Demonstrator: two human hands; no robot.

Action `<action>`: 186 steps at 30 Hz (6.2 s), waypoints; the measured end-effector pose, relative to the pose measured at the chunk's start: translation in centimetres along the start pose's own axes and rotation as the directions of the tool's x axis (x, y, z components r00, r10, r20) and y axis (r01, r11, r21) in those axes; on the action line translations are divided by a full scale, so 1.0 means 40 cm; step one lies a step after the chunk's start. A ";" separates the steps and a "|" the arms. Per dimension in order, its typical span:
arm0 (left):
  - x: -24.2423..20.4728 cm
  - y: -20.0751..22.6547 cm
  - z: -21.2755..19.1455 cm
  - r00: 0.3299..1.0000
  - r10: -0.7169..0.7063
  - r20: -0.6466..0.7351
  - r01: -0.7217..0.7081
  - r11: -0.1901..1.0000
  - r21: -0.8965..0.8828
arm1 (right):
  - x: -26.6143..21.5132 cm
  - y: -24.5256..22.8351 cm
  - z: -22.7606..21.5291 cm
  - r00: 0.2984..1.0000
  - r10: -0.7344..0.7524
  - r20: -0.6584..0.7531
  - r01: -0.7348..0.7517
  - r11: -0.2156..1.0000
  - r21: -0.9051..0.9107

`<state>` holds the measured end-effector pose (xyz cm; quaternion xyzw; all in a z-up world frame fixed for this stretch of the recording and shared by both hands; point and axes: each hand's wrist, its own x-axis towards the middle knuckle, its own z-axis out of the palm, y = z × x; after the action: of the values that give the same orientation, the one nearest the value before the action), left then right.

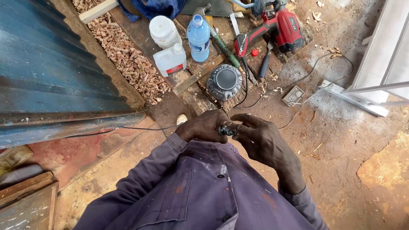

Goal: Preparing a paint or chemical mixture by pouring liquids from various plastic bottles into a container on a workshop bench.

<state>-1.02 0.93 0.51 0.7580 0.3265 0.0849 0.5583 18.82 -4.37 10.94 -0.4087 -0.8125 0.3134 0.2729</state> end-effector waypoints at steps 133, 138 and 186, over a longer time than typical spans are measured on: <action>-0.026 0.079 -0.212 0.710 -0.575 -0.406 0.695 0.664 0.275 | -0.174 0.453 0.281 0.704 0.674 -0.225 -0.531 0.709 0.463; -0.034 0.068 -0.206 0.733 -0.544 -0.409 0.672 0.674 0.306 | -0.170 0.453 0.287 0.708 0.663 -0.243 -0.520 0.722 0.457; -0.012 -0.120 -0.128 0.798 -0.267 -0.540 0.346 0.937 0.048 | -0.185 0.402 0.263 0.561 0.818 -0.126 -0.270 0.324 0.907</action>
<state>-5.86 5.48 -1.86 0.6807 0.5903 0.1732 0.3977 23.21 -6.00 -9.11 -0.5708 -0.2424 0.5836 0.5243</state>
